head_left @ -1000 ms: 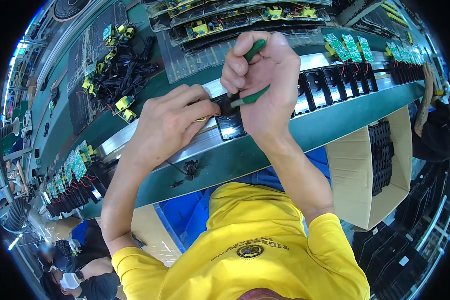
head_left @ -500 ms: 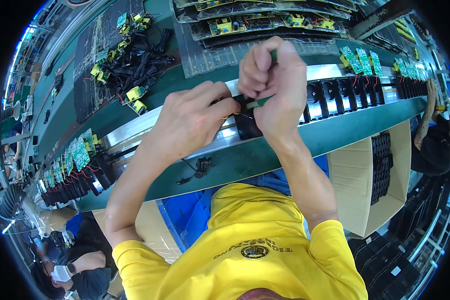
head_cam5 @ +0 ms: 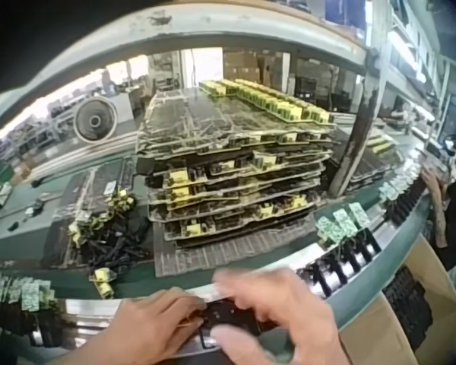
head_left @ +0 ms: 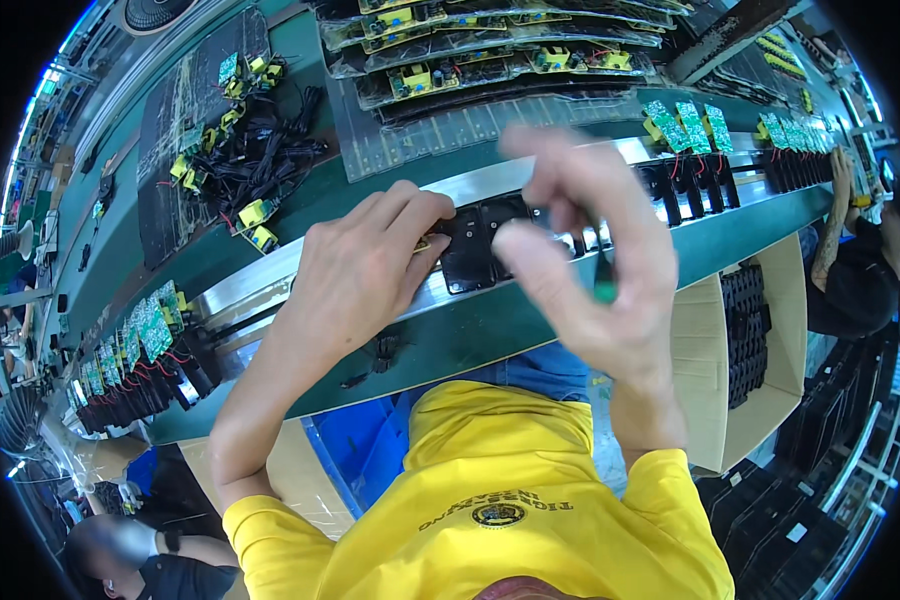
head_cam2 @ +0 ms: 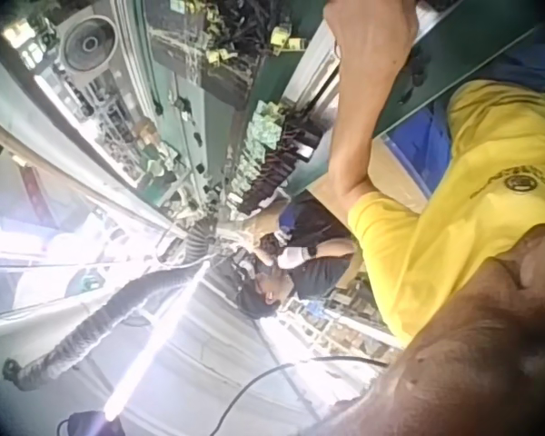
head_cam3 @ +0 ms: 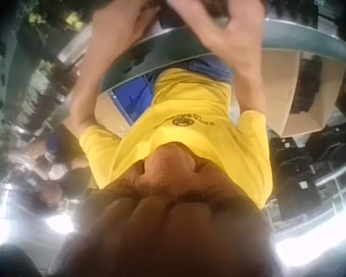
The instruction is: Trimming and placing circuit boards onto an assembly line conveyor belt.
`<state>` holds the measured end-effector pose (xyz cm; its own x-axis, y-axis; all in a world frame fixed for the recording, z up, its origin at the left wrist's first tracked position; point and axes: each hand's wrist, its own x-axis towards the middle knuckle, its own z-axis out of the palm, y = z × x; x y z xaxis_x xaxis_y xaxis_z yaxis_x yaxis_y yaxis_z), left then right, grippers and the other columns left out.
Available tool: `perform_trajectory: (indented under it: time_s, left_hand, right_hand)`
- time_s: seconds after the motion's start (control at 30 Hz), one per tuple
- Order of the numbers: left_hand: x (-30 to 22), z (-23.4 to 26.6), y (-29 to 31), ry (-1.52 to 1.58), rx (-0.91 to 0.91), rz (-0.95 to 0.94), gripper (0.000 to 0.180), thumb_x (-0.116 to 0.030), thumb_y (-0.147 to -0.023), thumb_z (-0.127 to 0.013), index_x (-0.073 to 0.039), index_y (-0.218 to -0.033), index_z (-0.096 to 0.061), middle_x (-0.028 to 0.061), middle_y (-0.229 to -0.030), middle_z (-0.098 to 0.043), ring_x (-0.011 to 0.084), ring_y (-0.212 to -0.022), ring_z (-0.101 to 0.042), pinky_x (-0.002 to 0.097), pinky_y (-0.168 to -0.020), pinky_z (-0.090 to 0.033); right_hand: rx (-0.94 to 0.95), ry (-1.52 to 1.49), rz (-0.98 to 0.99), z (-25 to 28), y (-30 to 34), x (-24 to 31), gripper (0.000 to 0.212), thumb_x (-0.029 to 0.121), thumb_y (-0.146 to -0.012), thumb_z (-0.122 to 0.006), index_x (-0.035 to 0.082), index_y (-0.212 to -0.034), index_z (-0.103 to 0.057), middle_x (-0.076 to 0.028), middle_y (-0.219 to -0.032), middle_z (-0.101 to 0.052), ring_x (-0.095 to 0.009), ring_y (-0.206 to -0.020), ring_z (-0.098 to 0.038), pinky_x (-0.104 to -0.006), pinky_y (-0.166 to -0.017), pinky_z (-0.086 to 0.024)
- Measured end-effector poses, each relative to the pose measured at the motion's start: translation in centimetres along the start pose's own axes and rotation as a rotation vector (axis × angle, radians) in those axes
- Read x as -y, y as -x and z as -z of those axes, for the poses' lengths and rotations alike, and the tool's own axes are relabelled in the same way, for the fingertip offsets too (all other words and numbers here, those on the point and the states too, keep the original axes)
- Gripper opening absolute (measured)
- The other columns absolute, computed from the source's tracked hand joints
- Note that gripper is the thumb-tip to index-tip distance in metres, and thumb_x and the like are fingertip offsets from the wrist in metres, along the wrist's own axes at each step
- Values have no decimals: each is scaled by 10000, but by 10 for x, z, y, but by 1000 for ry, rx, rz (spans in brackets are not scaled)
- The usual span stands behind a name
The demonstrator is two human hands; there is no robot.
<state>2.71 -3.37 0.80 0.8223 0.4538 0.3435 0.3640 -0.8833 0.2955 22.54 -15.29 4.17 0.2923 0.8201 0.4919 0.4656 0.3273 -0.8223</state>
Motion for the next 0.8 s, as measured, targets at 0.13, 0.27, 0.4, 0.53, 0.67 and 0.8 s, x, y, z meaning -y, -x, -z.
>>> perform_trajectory:
  time_s: [0.13, 0.27, 0.4, 0.53, 0.67, 0.8]
  left_hand:
    - [-5, -4, 0, 83, 24, 82, 119, -53, -944, -828, -64, -1048, -772, 22, -1105, -722, 216, -841, -669, 328, -731, -528]
    - [-8, -9, -4, 136, 10, 140, 100, -33, -942, -824, -64, -1031, -792, 11, -1114, -718, 193, -839, -661, 318, -730, -520]
    - [-8, -13, -6, 176, 3, 181, 81, -25, -936, -823, -66, -1005, -810, -1, -1115, -713, 178, -837, -651, 305, -727, -511]
    - [-9, -15, -7, 172, -4, 194, 65, -28, -928, -824, -69, -979, -823, -11, -1109, -707, 170, -839, -647, 295, -723, -504]
    - [-12, -16, -10, 90, -8, 173, 56, -38, -918, -829, -74, -961, -827, -17, -1095, -701, 169, -846, -654, 291, -722, -505]
    - [-13, -16, -12, -2, -10, 121, 58, -60, -908, -839, -80, -958, -819, -17, -1066, -686, 179, -852, -666, 295, -722, -514]
  right_hand:
    - [218, 633, 94, 8, 43, -16, 240, 117, -844, -931, 131, -1078, -879, -44, -1111, -656, -210, -868, -588, -346, -791, -528]
    - [172, 715, 98, -6, 57, -29, 151, 145, -852, -934, 151, -994, -883, -39, -1136, -646, -217, -871, -582, -355, -782, -530]
    - [157, 724, 95, -6, 60, -32, 131, 151, -853, -936, 152, -973, -882, -34, -1143, -638, -215, -871, -576, -357, -774, -527]
    - [155, 700, 91, -6, 61, -35, 143, 146, -849, -938, 147, -980, -880, -30, -1139, -633, -211, -870, -569, -356, -769, -524]
    - [145, 676, 82, -7, 62, -36, 156, 143, -840, -945, 148, -981, -878, -29, -1135, -631, -208, -866, -565, -355, -768, -524]
    - [150, 676, 68, -7, 63, -36, 173, 139, -829, -954, 151, -983, -878, -28, -1134, -627, -206, -865, -562, -351, -763, -523]
